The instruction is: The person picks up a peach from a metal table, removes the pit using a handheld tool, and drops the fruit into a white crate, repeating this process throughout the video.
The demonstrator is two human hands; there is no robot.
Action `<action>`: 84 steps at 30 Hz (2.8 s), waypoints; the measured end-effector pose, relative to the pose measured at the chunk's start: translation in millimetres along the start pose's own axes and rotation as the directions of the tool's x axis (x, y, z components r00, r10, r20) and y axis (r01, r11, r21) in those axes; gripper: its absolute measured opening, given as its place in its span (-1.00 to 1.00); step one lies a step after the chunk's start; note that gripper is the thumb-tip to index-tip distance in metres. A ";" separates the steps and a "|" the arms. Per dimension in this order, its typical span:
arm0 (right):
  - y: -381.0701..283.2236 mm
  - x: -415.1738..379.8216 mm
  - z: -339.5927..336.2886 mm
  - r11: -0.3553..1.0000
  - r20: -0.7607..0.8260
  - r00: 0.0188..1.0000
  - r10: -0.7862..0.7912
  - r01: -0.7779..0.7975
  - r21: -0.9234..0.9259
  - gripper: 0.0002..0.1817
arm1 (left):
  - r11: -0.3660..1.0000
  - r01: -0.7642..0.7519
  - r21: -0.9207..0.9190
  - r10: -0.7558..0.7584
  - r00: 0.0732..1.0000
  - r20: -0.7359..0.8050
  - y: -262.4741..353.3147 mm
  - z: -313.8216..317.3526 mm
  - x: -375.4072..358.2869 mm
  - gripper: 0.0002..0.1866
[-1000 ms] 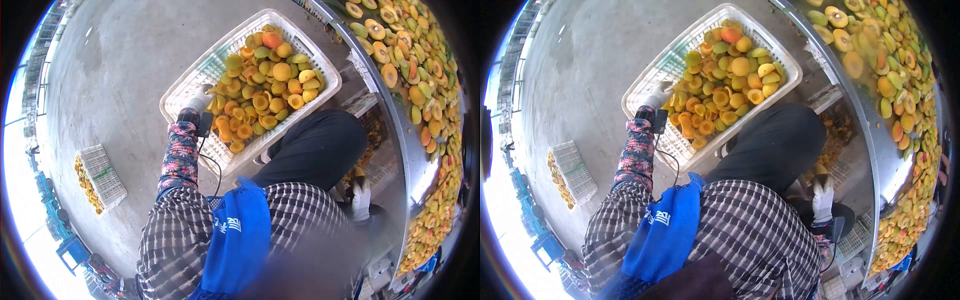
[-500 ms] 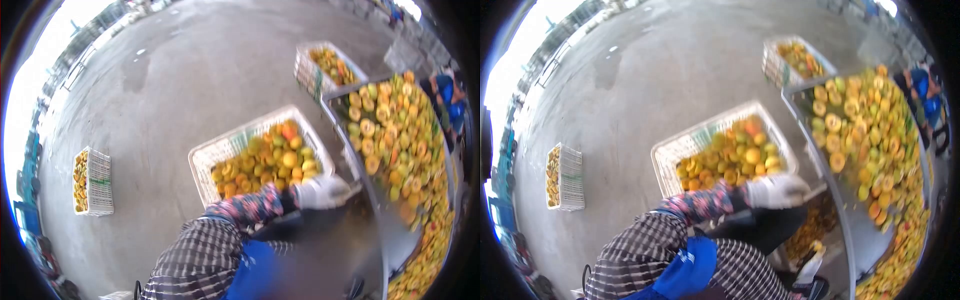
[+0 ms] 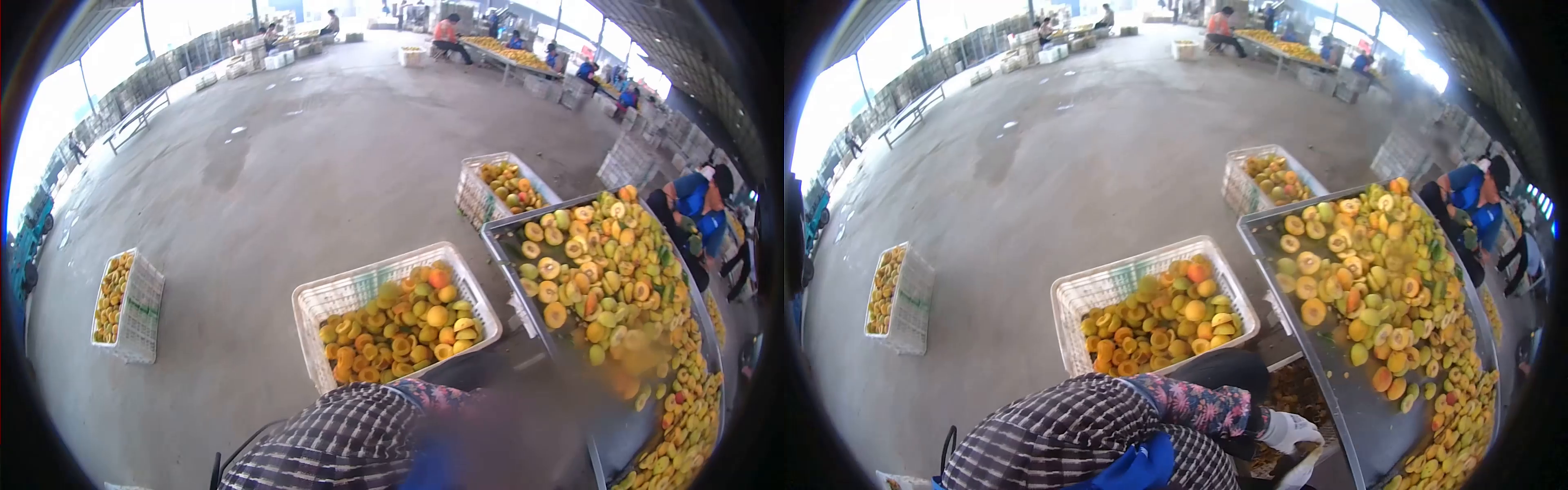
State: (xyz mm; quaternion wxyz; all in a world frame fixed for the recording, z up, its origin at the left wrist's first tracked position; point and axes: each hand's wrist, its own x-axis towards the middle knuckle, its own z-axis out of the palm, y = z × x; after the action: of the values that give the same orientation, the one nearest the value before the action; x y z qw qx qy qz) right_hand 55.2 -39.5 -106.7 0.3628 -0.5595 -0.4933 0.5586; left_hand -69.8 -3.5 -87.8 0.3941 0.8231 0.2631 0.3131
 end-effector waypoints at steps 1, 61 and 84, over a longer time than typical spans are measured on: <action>1.1 -0.3 -0.8 1.000 0.007 1.000 -0.009 0.009 -0.007 -0.45 | 0.996 0.070 -0.057 -0.068 0.997 0.046 0.9 -1.0 0.9 -0.37; -1.7 -55.9 -42.3 0.983 0.110 0.994 -0.029 0.008 0.186 -0.67 | 0.282 0.514 -0.810 -0.306 0.849 0.431 -5.6 -26.9 1.6 -0.54; -24.7 -61.6 -51.1 0.791 -0.057 0.990 0.126 -0.066 0.608 -0.68 | 0.419 0.365 -0.831 -0.387 0.900 0.201 5.4 -15.6 3.0 -0.46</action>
State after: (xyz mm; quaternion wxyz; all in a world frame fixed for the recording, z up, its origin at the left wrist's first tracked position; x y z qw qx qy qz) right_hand 108.6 -84.9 -60.8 0.5165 -0.4644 -0.2423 0.6774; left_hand -78.1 3.1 -74.7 0.8028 0.4376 0.2560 0.3138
